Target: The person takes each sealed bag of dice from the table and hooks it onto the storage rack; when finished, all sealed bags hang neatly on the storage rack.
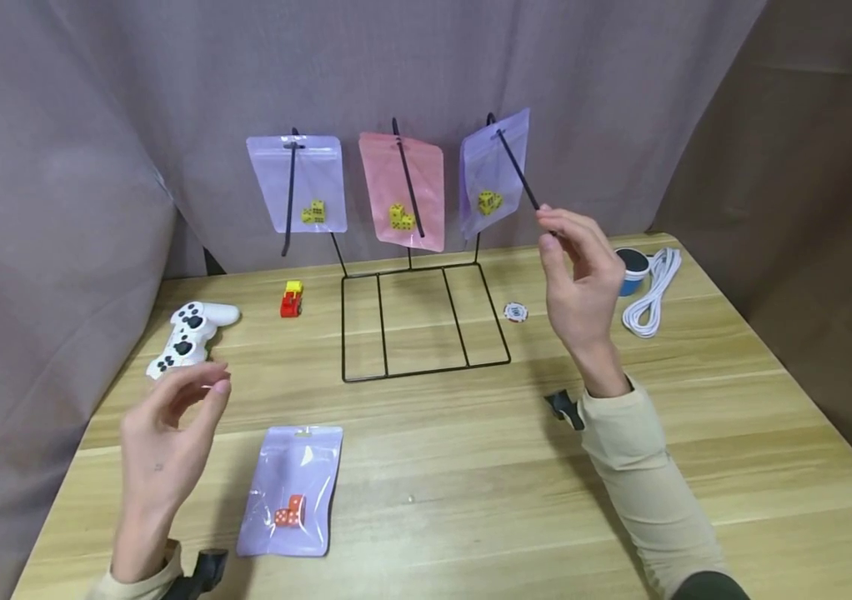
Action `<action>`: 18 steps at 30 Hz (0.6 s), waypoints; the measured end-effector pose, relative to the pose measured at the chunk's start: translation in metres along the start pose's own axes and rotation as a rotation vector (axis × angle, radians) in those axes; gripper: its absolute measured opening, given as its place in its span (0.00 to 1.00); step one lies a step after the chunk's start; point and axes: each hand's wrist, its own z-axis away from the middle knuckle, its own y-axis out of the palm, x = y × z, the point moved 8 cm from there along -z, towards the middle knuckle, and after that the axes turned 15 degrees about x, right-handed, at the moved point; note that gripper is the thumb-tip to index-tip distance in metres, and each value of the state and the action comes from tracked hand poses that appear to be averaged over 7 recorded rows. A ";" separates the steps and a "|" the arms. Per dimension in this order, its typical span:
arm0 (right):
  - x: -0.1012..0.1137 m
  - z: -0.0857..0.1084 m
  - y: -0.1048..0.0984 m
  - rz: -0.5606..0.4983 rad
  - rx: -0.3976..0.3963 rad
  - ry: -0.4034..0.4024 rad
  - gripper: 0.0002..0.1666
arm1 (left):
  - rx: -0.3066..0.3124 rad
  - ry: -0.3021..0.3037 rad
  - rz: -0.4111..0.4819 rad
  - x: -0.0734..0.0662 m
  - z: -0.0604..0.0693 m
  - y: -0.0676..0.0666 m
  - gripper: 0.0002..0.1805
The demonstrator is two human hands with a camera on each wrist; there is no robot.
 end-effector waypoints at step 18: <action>0.000 0.000 0.001 -0.003 0.000 -0.001 0.09 | 0.389 -0.402 -0.206 0.051 0.073 0.041 0.32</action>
